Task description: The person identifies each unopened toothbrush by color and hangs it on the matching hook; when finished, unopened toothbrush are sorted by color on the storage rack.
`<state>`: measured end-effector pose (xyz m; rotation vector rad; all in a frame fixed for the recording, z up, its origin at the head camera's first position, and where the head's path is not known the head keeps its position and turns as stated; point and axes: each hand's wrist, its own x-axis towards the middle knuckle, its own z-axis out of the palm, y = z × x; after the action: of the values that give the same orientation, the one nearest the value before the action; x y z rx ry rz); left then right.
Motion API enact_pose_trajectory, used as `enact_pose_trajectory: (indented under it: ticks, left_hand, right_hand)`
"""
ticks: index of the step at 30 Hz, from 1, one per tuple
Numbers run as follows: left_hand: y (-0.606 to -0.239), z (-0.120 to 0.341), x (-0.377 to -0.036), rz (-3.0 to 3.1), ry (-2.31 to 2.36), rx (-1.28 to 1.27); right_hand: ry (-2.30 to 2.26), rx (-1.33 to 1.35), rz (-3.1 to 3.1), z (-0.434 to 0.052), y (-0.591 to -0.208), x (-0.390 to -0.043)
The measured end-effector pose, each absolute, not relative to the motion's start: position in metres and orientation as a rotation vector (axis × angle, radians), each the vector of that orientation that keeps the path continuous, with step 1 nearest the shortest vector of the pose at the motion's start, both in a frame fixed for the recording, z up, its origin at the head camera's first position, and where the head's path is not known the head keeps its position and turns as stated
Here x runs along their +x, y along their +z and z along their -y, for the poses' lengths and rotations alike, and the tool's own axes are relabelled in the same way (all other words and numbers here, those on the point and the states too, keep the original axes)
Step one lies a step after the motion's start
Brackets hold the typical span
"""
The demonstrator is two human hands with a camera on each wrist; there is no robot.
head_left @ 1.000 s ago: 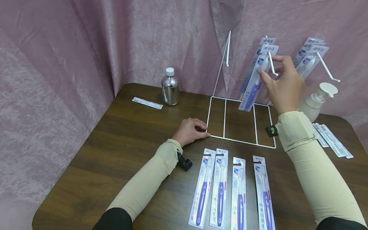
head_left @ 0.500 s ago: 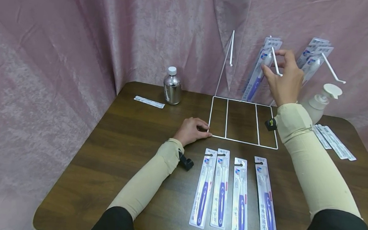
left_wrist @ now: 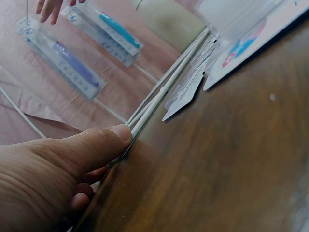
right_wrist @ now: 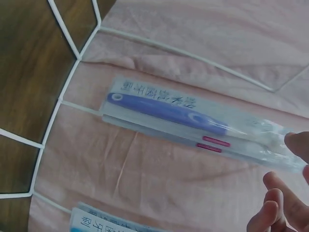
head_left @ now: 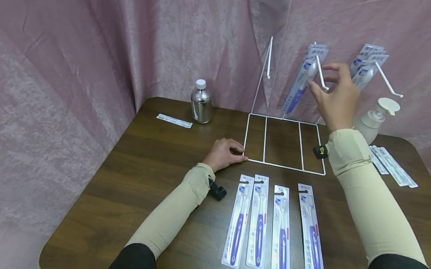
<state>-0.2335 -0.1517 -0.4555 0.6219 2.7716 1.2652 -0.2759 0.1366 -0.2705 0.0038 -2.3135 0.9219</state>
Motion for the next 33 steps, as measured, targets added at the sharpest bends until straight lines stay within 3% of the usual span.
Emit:
enact_pose_trajectory:
  ticks: [10,19,33]
  left_hand:
    - [-0.456,0.150,-0.232,-2.773,1.272,0.630]
    - [-0.457,0.151,-0.232,-2.779,1.318,0.641]
    - [-0.455,0.150,-0.231,-2.765,1.324,0.620]
  right_hand:
    - [0.852,0.111,2.456,-0.169,-0.287,-0.198]
    - [0.733,0.255,2.868,-0.202,-0.330,-0.129]
    - [0.685,0.376,3.263,-0.211,-0.387,-0.082]
